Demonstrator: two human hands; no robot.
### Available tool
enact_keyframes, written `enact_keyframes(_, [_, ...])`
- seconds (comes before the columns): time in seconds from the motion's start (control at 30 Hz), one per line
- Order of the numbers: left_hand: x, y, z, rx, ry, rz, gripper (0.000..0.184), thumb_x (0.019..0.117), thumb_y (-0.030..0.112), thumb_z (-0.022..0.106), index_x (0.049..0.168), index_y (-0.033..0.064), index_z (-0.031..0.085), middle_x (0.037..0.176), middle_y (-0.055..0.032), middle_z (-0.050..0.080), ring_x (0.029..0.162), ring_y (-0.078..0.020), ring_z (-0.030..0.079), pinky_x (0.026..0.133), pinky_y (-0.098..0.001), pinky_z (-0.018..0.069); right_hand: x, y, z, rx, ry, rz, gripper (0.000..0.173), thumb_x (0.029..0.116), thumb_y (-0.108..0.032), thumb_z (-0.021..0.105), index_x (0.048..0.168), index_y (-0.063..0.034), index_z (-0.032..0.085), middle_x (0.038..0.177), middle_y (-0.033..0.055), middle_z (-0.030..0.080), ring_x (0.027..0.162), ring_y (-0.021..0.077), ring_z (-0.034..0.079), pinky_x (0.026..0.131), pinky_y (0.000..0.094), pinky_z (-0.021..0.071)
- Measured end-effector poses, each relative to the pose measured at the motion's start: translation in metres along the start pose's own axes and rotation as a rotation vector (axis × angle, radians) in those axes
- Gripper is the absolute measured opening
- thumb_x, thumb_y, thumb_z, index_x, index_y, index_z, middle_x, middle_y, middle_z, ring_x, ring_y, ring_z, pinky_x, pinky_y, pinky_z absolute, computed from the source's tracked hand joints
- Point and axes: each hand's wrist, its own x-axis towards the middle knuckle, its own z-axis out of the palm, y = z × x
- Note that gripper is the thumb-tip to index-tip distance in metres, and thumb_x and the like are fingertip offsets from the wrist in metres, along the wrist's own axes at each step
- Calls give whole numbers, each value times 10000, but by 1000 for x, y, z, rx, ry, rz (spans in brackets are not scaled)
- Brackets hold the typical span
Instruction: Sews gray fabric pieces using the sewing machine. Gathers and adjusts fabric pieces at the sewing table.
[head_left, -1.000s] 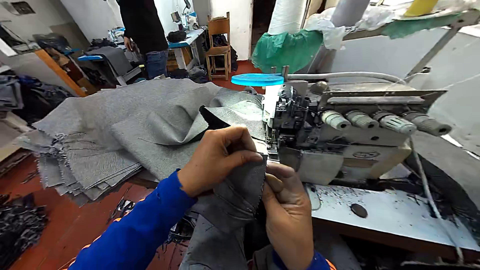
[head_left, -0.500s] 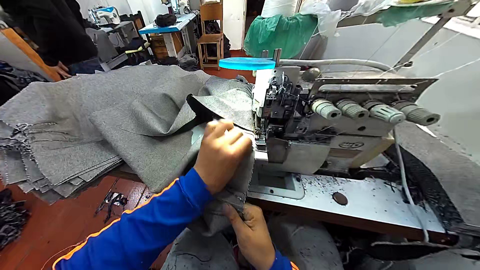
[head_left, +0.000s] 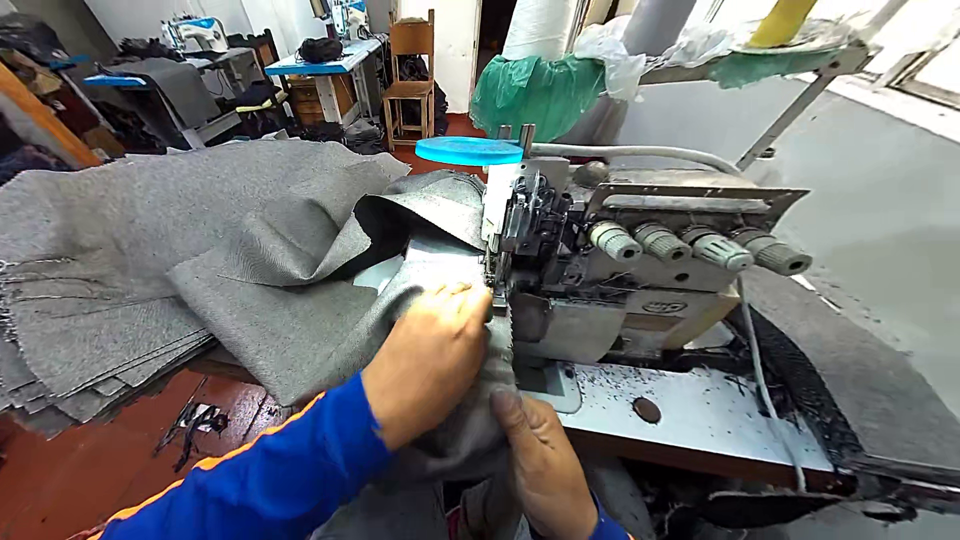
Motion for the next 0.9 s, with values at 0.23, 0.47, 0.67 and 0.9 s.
enact_keyframes(0.23, [-48,18,-1,119,80,217,287,1043,138,490,1204,34,703,1257,-124,723,1238,-268,662,1099,-403,487,0,12,2,-409,94,-231,413,1073,-228,463,761,-21,637,662,-48,625,665,-85,601,647,111,507])
enact_keyframes(0.47, [-39,1,-4,242,54,305,321,969,-31,498,1202,27,711,1205,-102,745,1199,-227,686,1099,-364,494,14,15,12,-730,221,-375,385,1010,-167,488,691,1,625,555,37,546,521,31,549,530,157,459])
enact_keyframes(0.67, [-25,-17,-3,219,35,333,297,961,-22,519,1157,43,732,1159,-97,752,1136,-195,711,1076,-350,514,33,12,16,-797,243,-291,411,1019,-147,459,649,-39,602,535,15,524,493,73,546,489,226,460])
enact_keyframes(0.9, [-35,-33,12,15,60,278,372,962,-44,494,1253,51,705,1298,-114,703,1288,-216,630,1137,-355,468,16,36,11,-728,132,-349,462,1050,-190,420,655,-31,599,550,39,544,504,67,550,499,198,465])
